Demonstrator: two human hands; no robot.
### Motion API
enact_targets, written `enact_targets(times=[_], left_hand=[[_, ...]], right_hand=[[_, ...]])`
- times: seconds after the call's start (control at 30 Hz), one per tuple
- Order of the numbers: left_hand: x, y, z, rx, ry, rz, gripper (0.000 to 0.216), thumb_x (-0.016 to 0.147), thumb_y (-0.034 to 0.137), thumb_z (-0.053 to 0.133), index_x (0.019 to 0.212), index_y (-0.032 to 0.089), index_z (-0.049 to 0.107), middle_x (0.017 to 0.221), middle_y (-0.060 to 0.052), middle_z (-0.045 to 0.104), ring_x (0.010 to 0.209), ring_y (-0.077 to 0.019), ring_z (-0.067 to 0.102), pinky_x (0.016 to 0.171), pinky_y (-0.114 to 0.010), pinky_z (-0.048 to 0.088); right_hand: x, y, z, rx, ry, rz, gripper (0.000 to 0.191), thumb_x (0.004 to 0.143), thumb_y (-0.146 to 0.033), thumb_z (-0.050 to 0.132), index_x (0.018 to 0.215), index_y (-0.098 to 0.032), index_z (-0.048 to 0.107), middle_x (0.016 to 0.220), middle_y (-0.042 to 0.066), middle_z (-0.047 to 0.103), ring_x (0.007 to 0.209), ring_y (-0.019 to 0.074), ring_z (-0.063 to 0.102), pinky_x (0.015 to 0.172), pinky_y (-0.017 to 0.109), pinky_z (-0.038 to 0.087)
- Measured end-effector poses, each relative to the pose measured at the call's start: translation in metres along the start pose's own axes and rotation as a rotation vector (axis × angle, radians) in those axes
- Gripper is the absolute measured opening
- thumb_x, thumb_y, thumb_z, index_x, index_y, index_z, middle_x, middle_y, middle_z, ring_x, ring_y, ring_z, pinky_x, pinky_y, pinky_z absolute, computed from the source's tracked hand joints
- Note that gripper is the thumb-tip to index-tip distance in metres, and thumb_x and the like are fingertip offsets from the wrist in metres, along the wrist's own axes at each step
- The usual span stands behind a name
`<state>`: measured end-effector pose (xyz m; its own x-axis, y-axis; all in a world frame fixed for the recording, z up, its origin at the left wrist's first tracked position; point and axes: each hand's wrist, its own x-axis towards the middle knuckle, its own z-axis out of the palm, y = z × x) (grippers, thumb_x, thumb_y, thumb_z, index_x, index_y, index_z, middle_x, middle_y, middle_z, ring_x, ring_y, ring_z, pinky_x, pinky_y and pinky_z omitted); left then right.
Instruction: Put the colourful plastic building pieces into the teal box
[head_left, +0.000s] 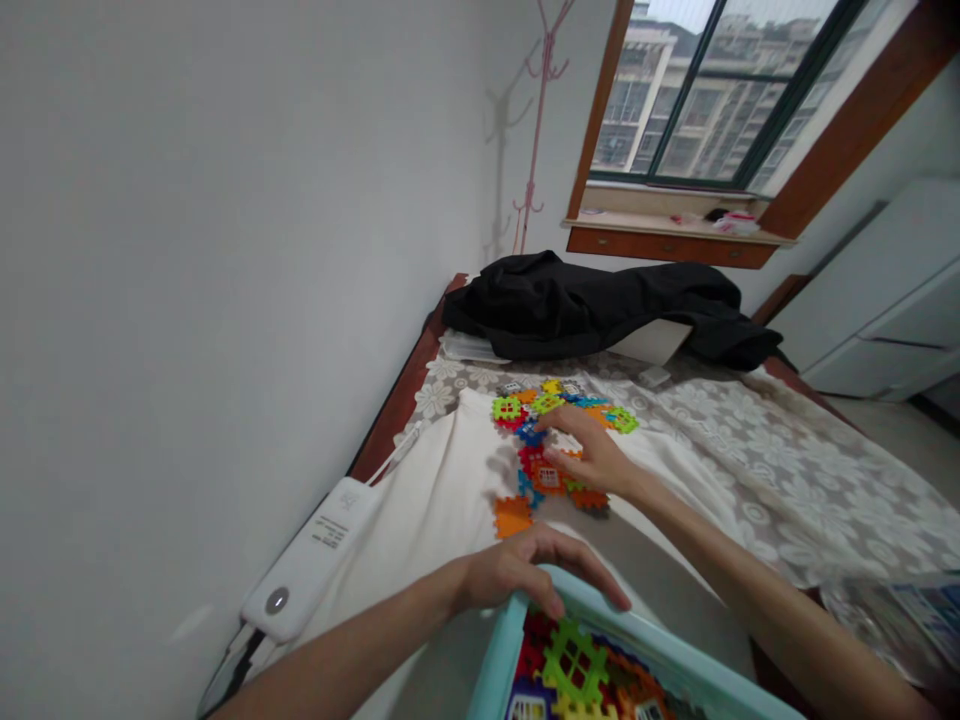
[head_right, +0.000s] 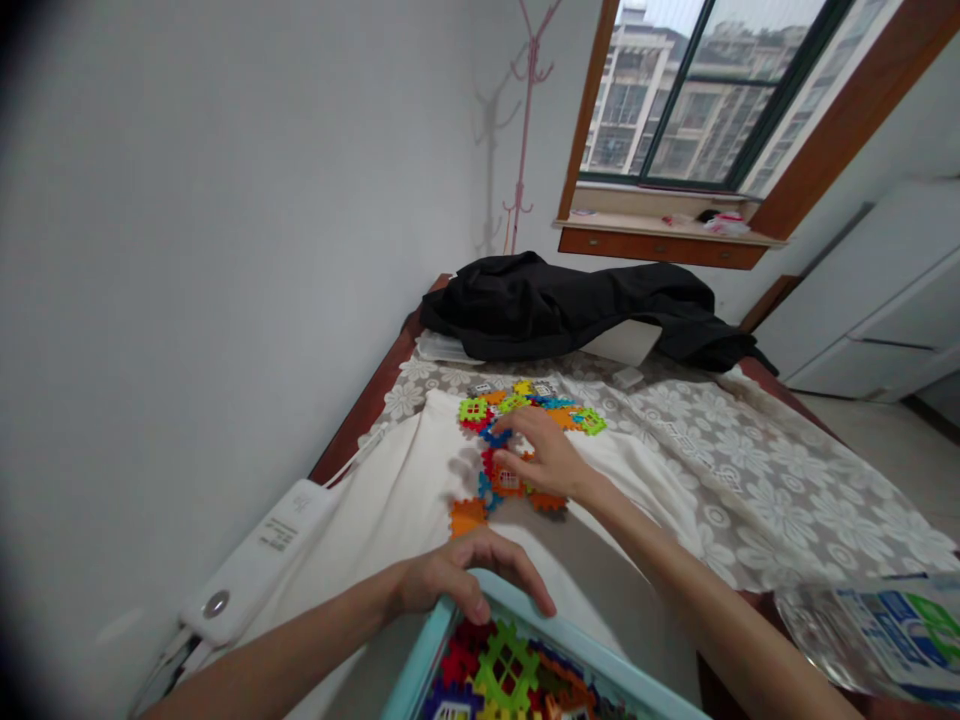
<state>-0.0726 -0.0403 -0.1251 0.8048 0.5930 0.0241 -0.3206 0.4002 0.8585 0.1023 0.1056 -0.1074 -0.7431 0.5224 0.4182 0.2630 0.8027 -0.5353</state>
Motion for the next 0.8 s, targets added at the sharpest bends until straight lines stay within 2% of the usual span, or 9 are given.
enact_targets(times=[0.07, 0.17, 0.27, 0.33, 0.4, 0.47, 0.6, 0.7, 0.8], left_hand=[[-0.001, 0.0, 0.0, -0.017, 0.011, -0.011, 0.055, 0.062, 0.028, 0.08, 0.116, 0.017, 0.084, 0.113, -0.009, 0.081, 0.11, -0.0333, 0.073, 0.103, -0.045, 0.053], [-0.002, -0.001, 0.001, -0.018, 0.039, -0.032, 0.055, 0.061, 0.029, 0.08, 0.115, 0.017, 0.084, 0.11, -0.008, 0.081, 0.102, -0.0297, 0.074, 0.097, -0.04, 0.054], [-0.003, -0.003, 0.001, 0.0, 0.059, -0.043, 0.055, 0.06, 0.033, 0.08, 0.113, 0.017, 0.084, 0.109, -0.008, 0.081, 0.098, -0.0294, 0.073, 0.095, -0.039, 0.054], [-0.003, -0.005, 0.0, 0.01, 0.064, -0.049, 0.056, 0.061, 0.036, 0.08, 0.114, 0.017, 0.084, 0.11, -0.007, 0.08, 0.098, -0.0295, 0.073, 0.096, -0.04, 0.054], [-0.002, -0.006, 0.0, 0.022, 0.061, -0.06, 0.057, 0.061, 0.038, 0.08, 0.114, 0.018, 0.083, 0.112, -0.006, 0.08, 0.098, -0.029, 0.073, 0.096, -0.04, 0.054], [-0.002, -0.006, 0.0, 0.029, 0.051, -0.068, 0.057, 0.061, 0.038, 0.08, 0.114, 0.018, 0.083, 0.114, -0.006, 0.08, 0.1, -0.0284, 0.073, 0.097, -0.039, 0.054], [-0.001, -0.003, 0.001, -0.016, 0.056, -0.061, 0.057, 0.057, 0.031, 0.081, 0.113, 0.02, 0.084, 0.111, -0.004, 0.081, 0.096, -0.0247, 0.072, 0.091, -0.034, 0.054], [-0.001, 0.0, 0.002, -0.039, 0.064, -0.055, 0.055, 0.055, 0.026, 0.081, 0.11, 0.019, 0.086, 0.107, -0.004, 0.082, 0.092, -0.0222, 0.071, 0.089, -0.031, 0.053], [-0.001, 0.002, 0.002, -0.013, 0.06, -0.046, 0.054, 0.056, 0.025, 0.08, 0.11, 0.02, 0.086, 0.108, -0.003, 0.082, 0.095, -0.0225, 0.071, 0.091, -0.031, 0.052]], right_hand=[[0.028, 0.012, -0.004, -0.127, 0.015, 0.107, 0.041, 0.105, -0.053, 0.053, 0.124, -0.022, 0.07, 0.12, 0.013, 0.074, 0.111, 0.0307, 0.067, 0.102, 0.048, 0.053], [0.069, 0.028, -0.002, -0.285, -0.084, 0.164, 0.051, 0.097, -0.056, 0.064, 0.134, -0.021, 0.068, 0.136, 0.015, 0.068, 0.125, 0.0337, 0.061, 0.109, 0.05, 0.049], [0.093, 0.036, 0.008, -0.307, -0.137, 0.142, 0.066, 0.08, -0.06, 0.08, 0.135, -0.025, 0.068, 0.147, 0.011, 0.063, 0.132, 0.0344, 0.058, 0.112, 0.049, 0.047], [0.097, 0.037, 0.018, -0.328, -0.206, 0.14, 0.074, 0.069, -0.059, 0.089, 0.133, -0.026, 0.069, 0.147, 0.01, 0.063, 0.128, 0.0334, 0.061, 0.112, 0.046, 0.048], [0.094, 0.035, 0.026, -0.355, -0.288, 0.172, 0.073, 0.068, -0.055, 0.091, 0.13, -0.022, 0.07, 0.14, 0.013, 0.067, 0.118, 0.0317, 0.066, 0.108, 0.041, 0.05], [0.086, 0.031, 0.03, -0.379, -0.322, 0.221, 0.06, 0.078, -0.051, 0.086, 0.126, -0.018, 0.07, 0.13, 0.015, 0.072, 0.109, 0.0302, 0.07, 0.101, 0.038, 0.052], [0.065, 0.02, 0.023, -0.371, -0.233, 0.227, 0.025, 0.093, -0.024, 0.069, 0.118, -0.019, 0.071, 0.116, 0.012, 0.075, 0.102, 0.0275, 0.072, 0.093, 0.035, 0.052], [0.042, 0.009, 0.013, -0.268, -0.235, 0.13, 0.027, 0.093, -0.016, 0.065, 0.119, -0.019, 0.071, 0.115, 0.011, 0.075, 0.103, 0.0274, 0.071, 0.094, 0.037, 0.053], [0.017, -0.001, 0.0, -0.091, -0.354, -0.012, 0.035, 0.09, -0.03, 0.076, 0.123, -0.021, 0.071, 0.126, 0.012, 0.073, 0.115, 0.0312, 0.068, 0.106, 0.046, 0.05]])
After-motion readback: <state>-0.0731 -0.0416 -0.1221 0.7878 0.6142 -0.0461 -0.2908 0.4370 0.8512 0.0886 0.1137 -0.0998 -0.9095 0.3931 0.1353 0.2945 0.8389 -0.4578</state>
